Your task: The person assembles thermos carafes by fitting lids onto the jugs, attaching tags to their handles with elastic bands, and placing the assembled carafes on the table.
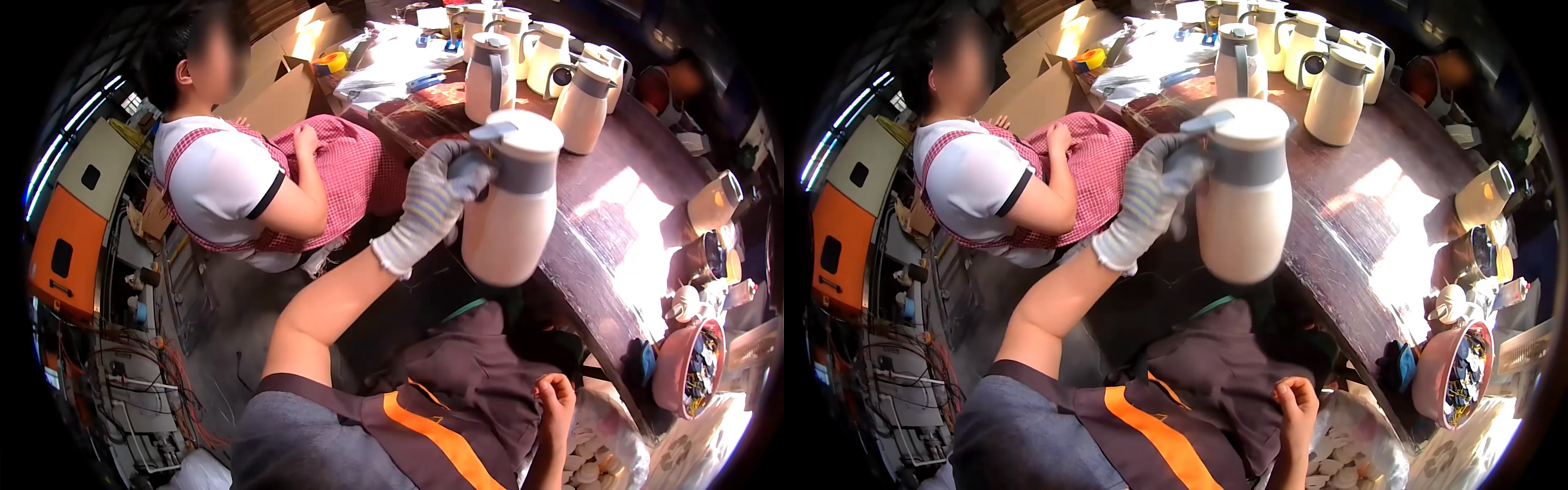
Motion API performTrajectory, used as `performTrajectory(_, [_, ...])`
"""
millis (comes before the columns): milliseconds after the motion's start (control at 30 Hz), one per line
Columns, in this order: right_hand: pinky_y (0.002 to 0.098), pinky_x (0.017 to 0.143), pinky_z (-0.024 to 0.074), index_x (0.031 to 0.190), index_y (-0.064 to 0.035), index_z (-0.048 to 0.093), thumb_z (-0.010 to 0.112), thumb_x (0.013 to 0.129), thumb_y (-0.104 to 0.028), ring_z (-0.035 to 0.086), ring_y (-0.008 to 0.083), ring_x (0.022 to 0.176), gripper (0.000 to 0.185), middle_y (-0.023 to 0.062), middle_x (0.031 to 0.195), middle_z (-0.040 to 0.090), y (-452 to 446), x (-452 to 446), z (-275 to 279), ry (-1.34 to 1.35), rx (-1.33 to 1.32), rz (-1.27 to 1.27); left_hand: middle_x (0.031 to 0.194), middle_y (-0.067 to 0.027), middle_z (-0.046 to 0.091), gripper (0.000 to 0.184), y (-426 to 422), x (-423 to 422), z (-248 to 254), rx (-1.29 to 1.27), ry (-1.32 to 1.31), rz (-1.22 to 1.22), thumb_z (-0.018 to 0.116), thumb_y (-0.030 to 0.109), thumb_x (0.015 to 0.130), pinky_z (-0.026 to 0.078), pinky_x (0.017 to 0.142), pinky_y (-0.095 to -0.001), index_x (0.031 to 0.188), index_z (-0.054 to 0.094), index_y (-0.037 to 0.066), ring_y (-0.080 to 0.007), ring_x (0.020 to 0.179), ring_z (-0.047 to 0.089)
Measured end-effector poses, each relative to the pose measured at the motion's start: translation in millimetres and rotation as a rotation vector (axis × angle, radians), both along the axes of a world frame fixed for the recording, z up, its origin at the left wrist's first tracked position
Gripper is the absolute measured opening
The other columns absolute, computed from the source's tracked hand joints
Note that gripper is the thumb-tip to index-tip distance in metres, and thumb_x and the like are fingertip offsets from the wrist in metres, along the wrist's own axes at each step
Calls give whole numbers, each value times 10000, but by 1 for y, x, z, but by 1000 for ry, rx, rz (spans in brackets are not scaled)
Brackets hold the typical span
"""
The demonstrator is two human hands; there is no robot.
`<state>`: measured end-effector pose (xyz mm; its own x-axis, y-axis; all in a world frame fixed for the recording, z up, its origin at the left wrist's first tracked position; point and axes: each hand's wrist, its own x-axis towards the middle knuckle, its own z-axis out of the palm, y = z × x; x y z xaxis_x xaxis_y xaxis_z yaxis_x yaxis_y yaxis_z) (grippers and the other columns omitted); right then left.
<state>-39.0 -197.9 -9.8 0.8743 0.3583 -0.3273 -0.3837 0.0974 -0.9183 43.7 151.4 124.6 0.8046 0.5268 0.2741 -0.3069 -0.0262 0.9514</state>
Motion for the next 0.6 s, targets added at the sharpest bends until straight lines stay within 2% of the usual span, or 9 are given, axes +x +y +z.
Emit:
performTrajectory(100, [208, 694, 420, 856, -26, 565, 617, 894, -47, 546, 82, 742, 68, 27, 807, 602, 1, -6, -4, 23, -19, 30, 857, -46, 644, 336, 10, 45, -10, 76, -28, 112, 758, 139, 787, 487, 646, -219, 1023, 584, -25, -74, 724, 573])
performTrajectory(200, [211, 699, 426, 850, -32, 559, 611, 898, -65, 556, 88, 737, 79, 32, 797, 610, -5, -13, -18, 34, -42, 55, 834, -47, 644, 308, 26, 85, -31, 140, -48, 136, 756, 125, 785, 492, 632, -230, 1008, 603, -24, -81, 719, 582])
performTrajectory(267, [210, 693, 435, 849, -39, 556, 611, 901, -78, 571, 92, 724, 86, 30, 779, 610, -9, -15, -25, 48, -78, 44, 804, -25, 625, 267, 28, 101, -32, 295, 77, 232, 746, 120, 794, 483, 641, -242, 983, 602, -3, -80, 698, 553])
performTrajectory(367, [205, 675, 442, 847, -39, 559, 620, 899, -69, 581, 89, 709, 85, 23, 779, 609, -15, -18, -34, 104, -80, 1, 802, -15, 616, 241, 37, 125, -38, 165, -19, 168, 730, 111, 806, 481, 657, -250, 984, 602, 11, -83, 703, 542])
performTrajectory(467, [206, 660, 449, 846, -39, 565, 633, 893, -67, 586, 84, 698, 88, 15, 781, 608, -15, -16, -42, 117, -96, 2, 839, -27, 620, 288, 56, 156, -61, 251, -22, 225, 731, 111, 817, 483, 663, -250, 1042, 583, 8, -87, 713, 548])
performTrajectory(600, [196, 657, 440, 851, -39, 574, 650, 887, -79, 580, 70, 706, 93, 3, 774, 608, -7, -10, -44, 150, -118, -7, 886, -42, 634, 347, 73, 182, -66, 310, -13, 296, 752, 165, 820, 485, 692, -259, 1073, 571, 13, -106, 737, 559])
